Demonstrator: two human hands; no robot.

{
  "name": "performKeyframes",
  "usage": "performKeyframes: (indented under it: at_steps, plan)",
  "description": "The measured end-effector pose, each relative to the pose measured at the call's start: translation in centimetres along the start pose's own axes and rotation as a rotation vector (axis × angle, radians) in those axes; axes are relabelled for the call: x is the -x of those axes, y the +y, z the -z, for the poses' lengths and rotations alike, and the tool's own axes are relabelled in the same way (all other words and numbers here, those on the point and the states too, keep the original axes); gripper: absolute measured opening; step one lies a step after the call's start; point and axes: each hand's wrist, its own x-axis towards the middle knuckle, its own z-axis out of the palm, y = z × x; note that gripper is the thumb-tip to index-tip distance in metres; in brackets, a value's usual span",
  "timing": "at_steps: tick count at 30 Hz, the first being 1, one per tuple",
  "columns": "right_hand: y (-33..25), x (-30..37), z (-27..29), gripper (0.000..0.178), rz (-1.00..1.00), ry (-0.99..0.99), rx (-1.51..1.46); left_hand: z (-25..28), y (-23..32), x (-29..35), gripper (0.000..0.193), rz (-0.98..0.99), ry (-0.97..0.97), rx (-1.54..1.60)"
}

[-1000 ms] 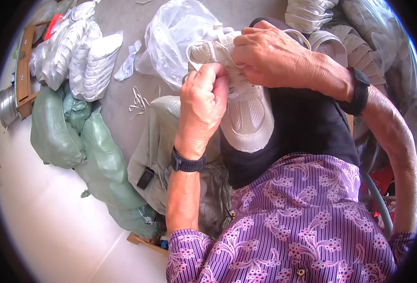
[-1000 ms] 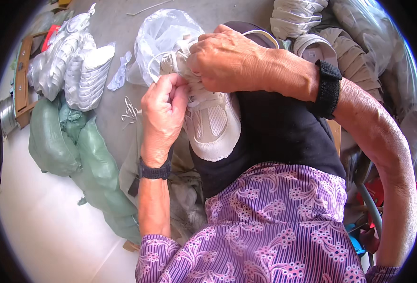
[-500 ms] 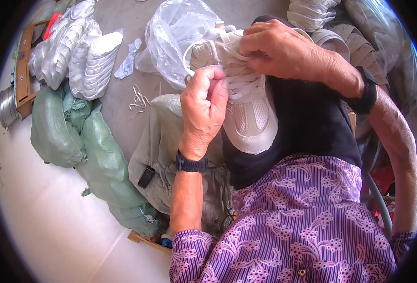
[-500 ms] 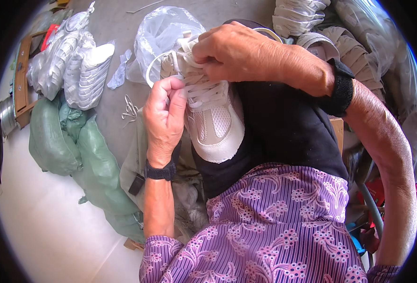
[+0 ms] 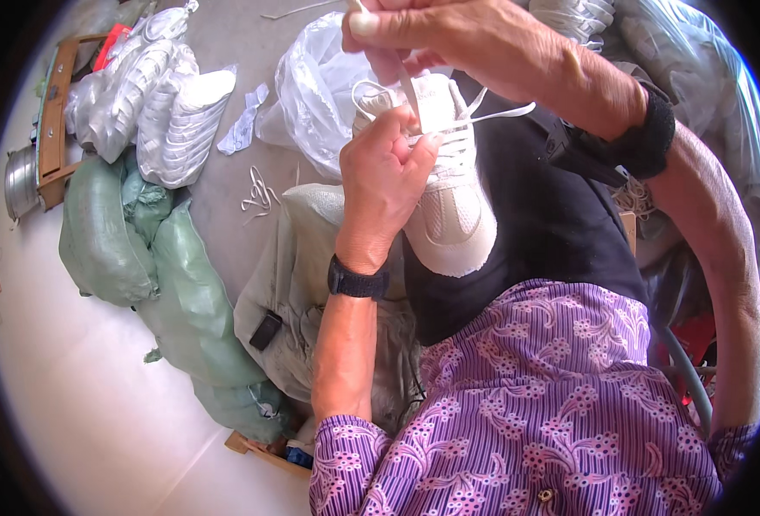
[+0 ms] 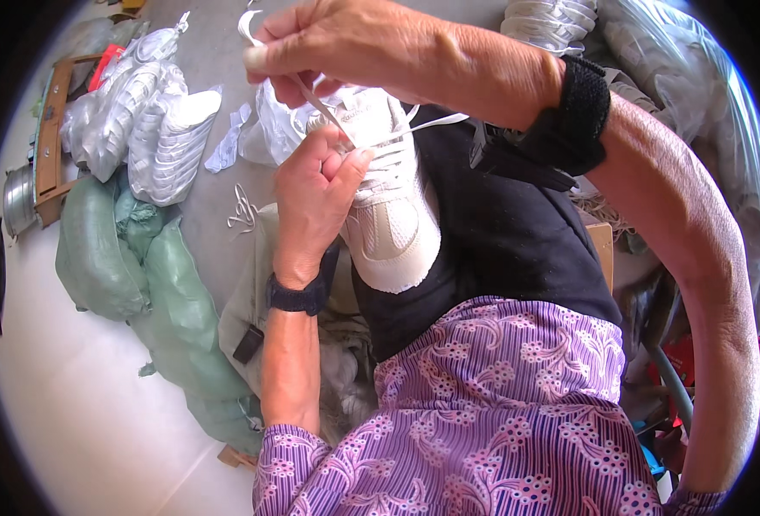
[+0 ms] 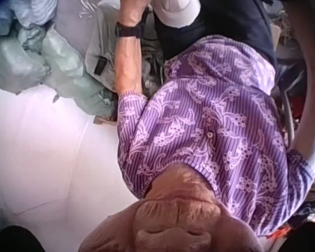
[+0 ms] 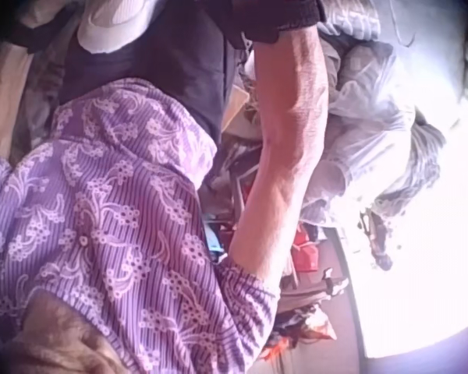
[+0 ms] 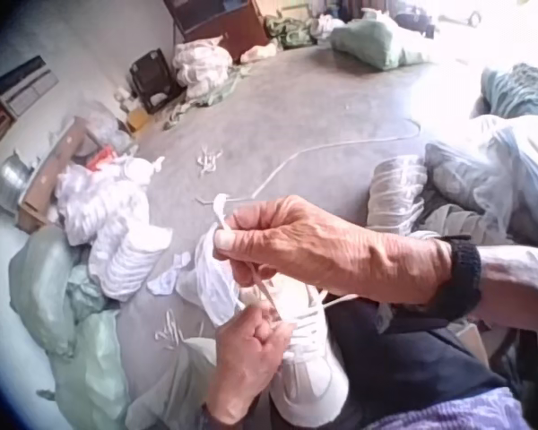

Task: Lacing a white athletic shoe by hand.

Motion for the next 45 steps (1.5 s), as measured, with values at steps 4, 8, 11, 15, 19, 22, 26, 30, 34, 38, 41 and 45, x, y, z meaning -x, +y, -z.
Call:
performKeyframes:
  at_steps: [4,8,11,15,19,22,26,30,34,38,41,45]
  plan:
    - [-3.7,-0.4,2.7,0.026,0.078,0.040,-0.051,-1.3,1.1,0.0,0.012,0.012,0.110,0.051]
    - [-4.2,-1.1,3.1,0.026,0.094,0.055,-0.060,-2.1,1.3,0.2,0.009,-0.139,0.065,-0.033]
    - [-3.8,-0.4,3.3,0.028,0.103,0.028,-0.051,-2.7,1.9,-0.6,0.011,-0.195,0.020,-0.106]
    - [-2.1,-0.9,2.2,0.032,0.115,0.001,-0.105,-2.5,1.5,-0.7,0.014,-0.110,-0.028,-0.191]
    - [-2.6,-0.5,2.4,0.034,0.099,0.027,-0.110,-2.8,1.4,-1.4,0.013,-0.131,-0.023,-0.175]
    - [-2.8,-0.4,2.6,0.034,0.070,0.027,-0.079,-2.8,1.6,-1.7,0.012,-0.060,-0.060,-0.201]
    - [-2.3,-0.5,2.8,0.033,0.093,0.023,-0.121,-2.6,1.7,-1.9,0.012,-0.023,-0.122,-0.119]
    - [-2.9,-0.8,3.6,0.031,0.122,0.044,-0.135,-3.1,1.1,-1.9,0.013,0.012,-0.141,-0.069]
    - [-5.0,-1.5,4.2,0.027,0.161,0.060,-0.037,-2.7,1.8,-1.5,0.013,0.015,-0.129,-0.069]
    - [-7.0,-2.2,5.0,0.027,0.192,0.085,0.010,-2.7,1.4,-1.0,0.012,0.002,-0.110,-0.015]
    - [-8.7,-2.7,5.4,0.026,0.203,0.145,0.020,-3.2,1.0,-0.7,0.013,-0.062,-0.033,0.088]
    - [-9.9,-2.6,4.7,0.024,0.183,0.186,0.077,-2.9,0.8,-0.9,0.016,-0.030,0.055,0.072]
